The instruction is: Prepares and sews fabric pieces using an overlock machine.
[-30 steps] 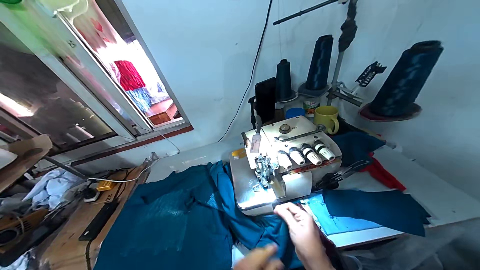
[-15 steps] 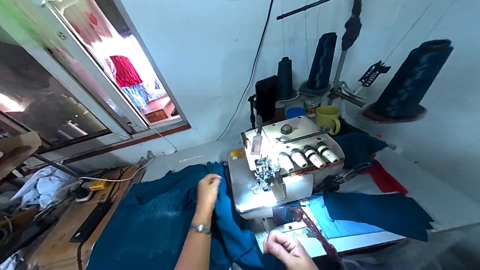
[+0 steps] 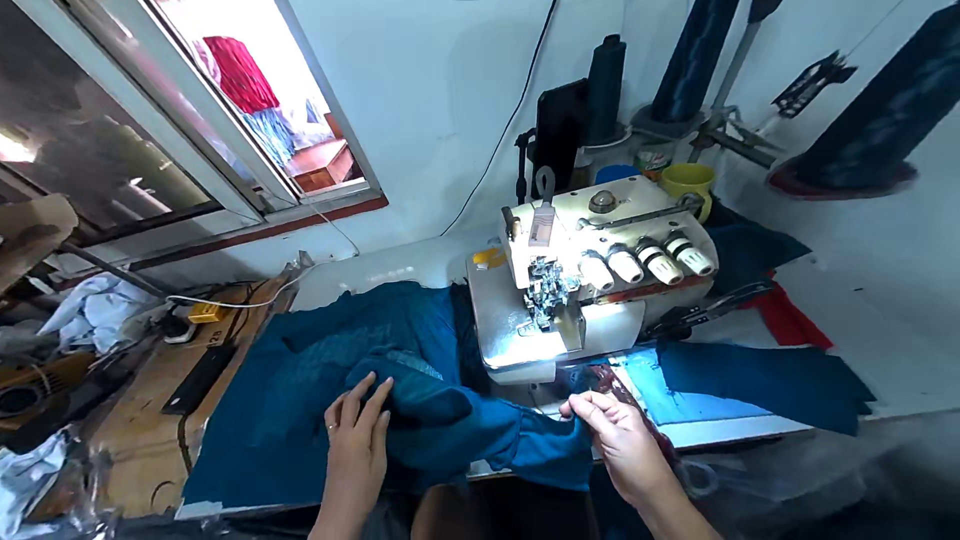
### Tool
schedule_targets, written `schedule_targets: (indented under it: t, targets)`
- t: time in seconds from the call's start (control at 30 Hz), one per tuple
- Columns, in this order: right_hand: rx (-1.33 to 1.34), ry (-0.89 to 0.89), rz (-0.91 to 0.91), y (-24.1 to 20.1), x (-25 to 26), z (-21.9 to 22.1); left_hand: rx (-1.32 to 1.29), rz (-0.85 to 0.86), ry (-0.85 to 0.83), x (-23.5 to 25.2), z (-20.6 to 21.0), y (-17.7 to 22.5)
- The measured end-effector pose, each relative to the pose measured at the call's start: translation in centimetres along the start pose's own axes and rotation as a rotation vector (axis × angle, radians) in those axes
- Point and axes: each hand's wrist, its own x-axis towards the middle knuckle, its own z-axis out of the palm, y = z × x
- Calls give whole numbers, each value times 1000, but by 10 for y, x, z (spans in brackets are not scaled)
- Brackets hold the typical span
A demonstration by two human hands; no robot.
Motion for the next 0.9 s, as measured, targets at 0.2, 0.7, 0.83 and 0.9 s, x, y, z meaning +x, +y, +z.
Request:
schedule_targets:
  t: [0.2,0.7,0.83,0.9]
  targets:
    - [-31,11,-11,-4,-3,-1,-108,131,-55,42,-1,26]
    - [-614,270,-484,7,-8,10,-300,446,-432,33,38,122]
    - [-789,69,-617,6,-15,25,-178,235,-265,52,5,73]
    - [-819,-36,-582,11,-19,34,-106,179,-244,61,-7,39]
